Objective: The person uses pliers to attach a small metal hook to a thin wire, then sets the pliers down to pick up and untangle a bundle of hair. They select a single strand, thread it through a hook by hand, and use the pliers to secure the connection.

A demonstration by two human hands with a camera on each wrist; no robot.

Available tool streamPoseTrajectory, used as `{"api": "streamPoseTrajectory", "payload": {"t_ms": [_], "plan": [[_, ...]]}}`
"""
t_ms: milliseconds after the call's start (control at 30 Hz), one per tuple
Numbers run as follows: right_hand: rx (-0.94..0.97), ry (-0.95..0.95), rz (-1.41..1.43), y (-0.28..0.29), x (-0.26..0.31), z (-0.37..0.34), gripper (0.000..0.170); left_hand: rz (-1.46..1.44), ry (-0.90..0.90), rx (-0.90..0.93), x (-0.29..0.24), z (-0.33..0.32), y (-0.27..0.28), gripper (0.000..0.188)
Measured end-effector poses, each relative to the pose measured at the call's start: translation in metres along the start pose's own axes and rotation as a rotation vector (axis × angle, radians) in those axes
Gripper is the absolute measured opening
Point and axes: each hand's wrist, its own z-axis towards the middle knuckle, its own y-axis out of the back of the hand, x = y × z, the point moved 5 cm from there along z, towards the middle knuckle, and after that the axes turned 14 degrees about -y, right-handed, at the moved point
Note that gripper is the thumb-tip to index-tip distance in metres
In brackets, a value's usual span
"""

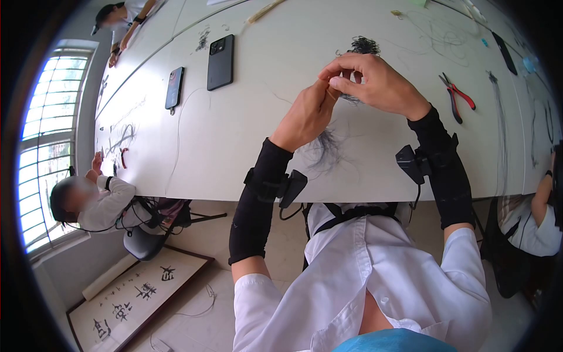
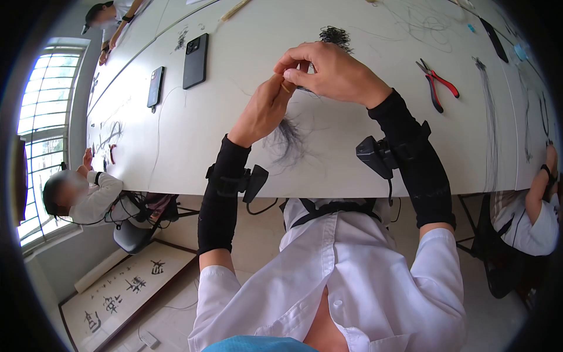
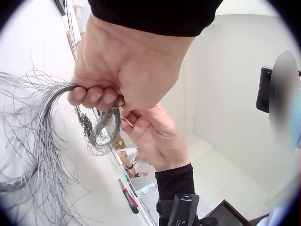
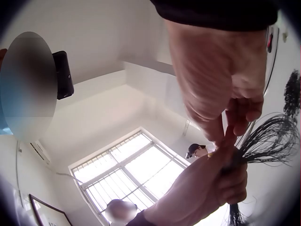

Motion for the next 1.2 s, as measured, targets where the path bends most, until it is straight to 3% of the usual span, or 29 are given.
{"api": "streamPoseTrajectory", "payload": {"t_ms": [167, 567, 667, 867, 1200], "plan": [[0.054, -0.153, 0.01, 0.003, 0.001, -0.002, 0.022, -0.039, -0.071, 0.039, -0.007, 0.0, -0.001, 0.026], [-0.051, -0.174, -0.015, -0.004, 0.004, -0.006, 0.021, -0.053, -0.121, 0.093, -0.004, -0.001, -0.002, 0.018], [-0.058, -0.308, 0.165, -0.005, -0.011, -0.006, 0.022, -0.111, -0.064, 0.087, 0.002, -0.002, -0.002, 0.019], [-0.155, -0.267, 0.271, -0.016, -0.019, -0.016, 0.022, -0.706, 0.104, -0.102, 0.017, -0.002, -0.001, 0.027], [-0.155, -0.182, 0.175, -0.014, -0.01, -0.03, 0.019, -0.782, 0.163, -0.072, 0.019, -0.005, -0.004, 0.023]]}}
